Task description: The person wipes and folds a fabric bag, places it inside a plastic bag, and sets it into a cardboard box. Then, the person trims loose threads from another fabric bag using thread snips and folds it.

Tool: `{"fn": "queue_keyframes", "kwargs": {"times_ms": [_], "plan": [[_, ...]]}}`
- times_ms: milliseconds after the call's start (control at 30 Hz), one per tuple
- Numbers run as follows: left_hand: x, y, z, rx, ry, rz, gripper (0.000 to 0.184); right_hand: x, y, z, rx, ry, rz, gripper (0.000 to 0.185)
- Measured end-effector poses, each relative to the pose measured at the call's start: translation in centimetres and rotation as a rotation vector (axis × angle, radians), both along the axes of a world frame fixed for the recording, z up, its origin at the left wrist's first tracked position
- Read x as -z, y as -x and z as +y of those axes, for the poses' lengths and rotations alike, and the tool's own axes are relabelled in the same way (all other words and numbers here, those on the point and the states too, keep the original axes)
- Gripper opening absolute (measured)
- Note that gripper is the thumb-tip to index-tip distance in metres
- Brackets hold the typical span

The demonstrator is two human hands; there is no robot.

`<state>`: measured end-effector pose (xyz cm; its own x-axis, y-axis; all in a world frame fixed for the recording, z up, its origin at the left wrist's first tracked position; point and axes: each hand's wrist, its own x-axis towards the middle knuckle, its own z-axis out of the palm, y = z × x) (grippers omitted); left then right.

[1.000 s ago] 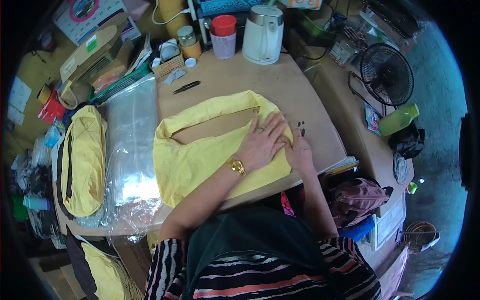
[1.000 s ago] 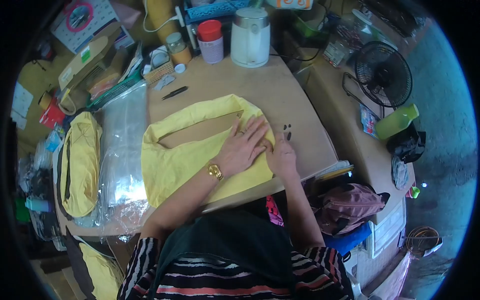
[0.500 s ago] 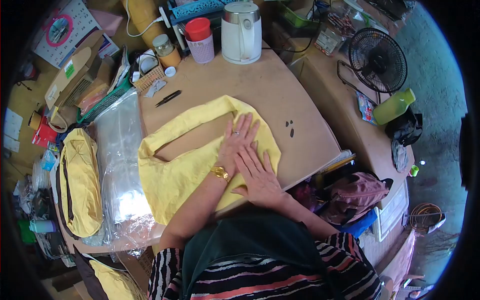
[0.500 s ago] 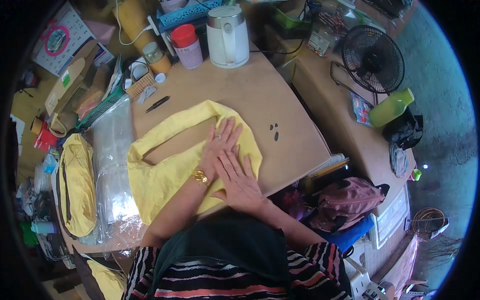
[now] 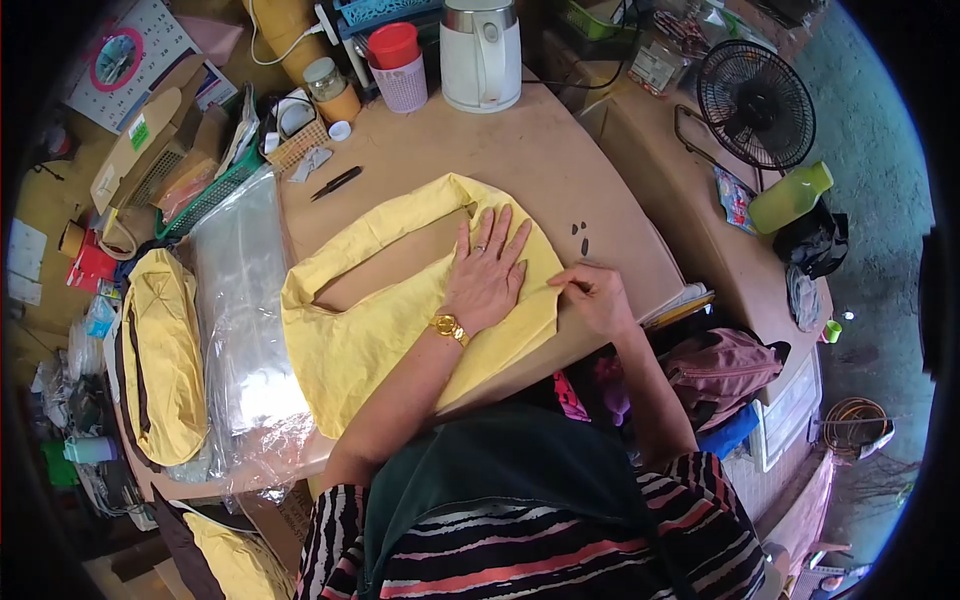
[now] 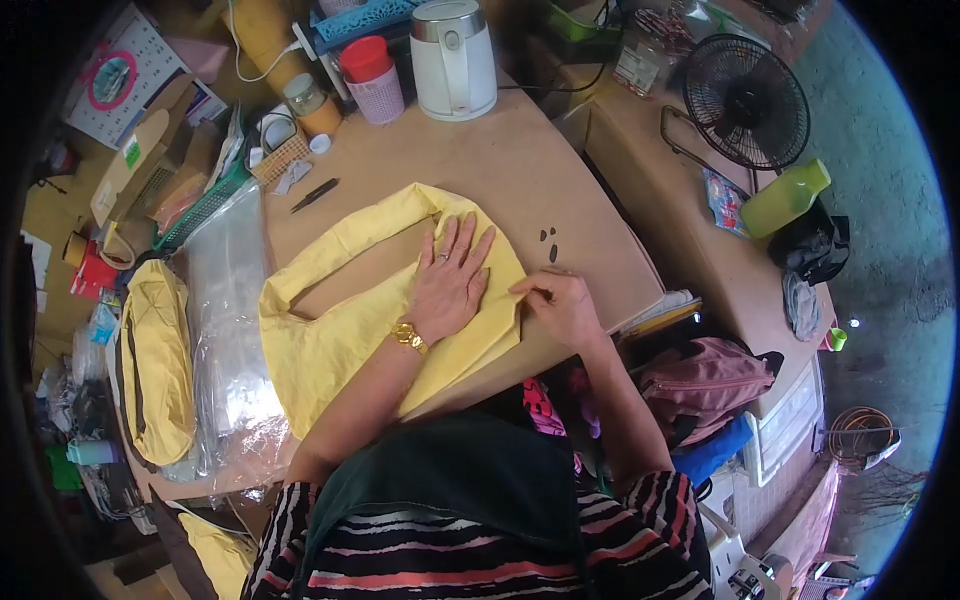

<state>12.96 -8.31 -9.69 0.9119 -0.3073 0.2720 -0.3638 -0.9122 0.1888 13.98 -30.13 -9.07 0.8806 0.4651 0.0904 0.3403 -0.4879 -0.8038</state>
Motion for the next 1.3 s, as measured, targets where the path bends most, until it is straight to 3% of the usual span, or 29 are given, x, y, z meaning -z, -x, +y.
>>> {"fn": "queue_keyframes", "kwargs": {"times_ms": [67, 133, 167, 233, 367, 433, 467, 567, 633, 667, 733, 767, 833, 967, 1067, 1133, 1167, 1233, 1300], "plan": [[-0.1, -0.1, 0.0, -0.003, -0.003, 0.008, 0.057, -0.2, 0.1, 0.0, 0.003, -0.074, 0.098, 0.041], [-0.1, 0.0, -0.1, -0.003, 0.001, 0.027, 0.057, -2.5, 0.9, 0.8, -0.078, 0.002, -0.155, 0.043], [-0.1, -0.1, -0.2, -0.001, 0.005, 0.006, 0.056, -3.4, 1.0, 1.2, -0.079, 0.004, -0.150, 0.043], [0.0, -0.1, -0.1, 0.003, 0.006, -0.013, 0.056, -4.5, 1.0, 2.1, -0.037, -0.003, 0.094, 0.038], [0.3, -0.6, 0.2, 0.042, 0.063, 0.006, 0.057, -2.8, 0.8, 3.3, 0.118, -0.116, -0.025, 0.035], [0.2, -0.6, 0.5, 0.056, 0.090, 0.019, 0.057, -2.1, 0.8, 2.7, 0.135, -0.063, 0.227, 0.031], [0.2, -0.5, 0.5, 0.058, 0.127, 0.031, 0.056, -1.8, 1.0, 2.4, 0.137, -0.059, 0.231, 0.031], [0.1, -0.6, 0.5, 0.056, 0.160, 0.043, 0.056, -0.5, 1.4, 1.4, 0.137, 0.058, 0.040, 0.027], [0.1, -0.6, 0.4, 0.052, 0.157, 0.041, 0.056, -0.4, 1.1, 0.8, 0.120, 0.012, -0.317, 0.031], [0.0, -0.5, 0.4, 0.054, 0.134, 0.042, 0.056, -0.7, 1.0, 0.3, 0.117, 0.015, -0.319, 0.031], [-0.1, -0.4, 0.3, 0.056, 0.112, 0.046, 0.056, -3.9, 1.0, 0.4, 0.048, 0.094, -0.605, 0.025], [-0.1, -0.3, 0.3, 0.060, 0.105, 0.044, 0.056, -3.8, 0.6, 0.4, 0.048, 0.096, -0.603, 0.025], [-0.2, -0.3, 0.2, 0.065, 0.096, 0.036, 0.056, -3.7, -0.6, 0.2, -0.268, 0.249, -0.675, 0.015], [0.3, -0.3, 0.3, 0.062, 0.052, 0.009, 0.055, -3.2, -0.8, -0.5, -0.315, 0.312, -0.821, 0.010], [-0.1, 0.0, 0.2, 0.037, -0.016, 0.002, 0.056, -3.2, -0.7, -1.8, -0.308, 0.395, -0.854, 0.013], [-0.1, 0.3, -0.2, 0.018, -0.039, 0.011, 0.056, -5.7, 0.2, -1.9, 0.015, 0.520, -0.630, 0.016], [0.0, 0.2, -0.5, 0.012, -0.041, 0.001, 0.058, -6.4, 0.6, -0.9, 0.007, 0.518, -0.637, 0.016], [-0.1, 0.0, -1.3, 0.012, 0.003, 0.012, 0.058, -7.1, 2.4, 3.3, 0.069, 0.071, -0.488, 0.038], [0.5, 0.0, -1.6, 0.012, -0.019, -0.031, 0.059, -6.7, 4.6, 7.6, 0.005, 0.041, -0.379, 0.061]]}}
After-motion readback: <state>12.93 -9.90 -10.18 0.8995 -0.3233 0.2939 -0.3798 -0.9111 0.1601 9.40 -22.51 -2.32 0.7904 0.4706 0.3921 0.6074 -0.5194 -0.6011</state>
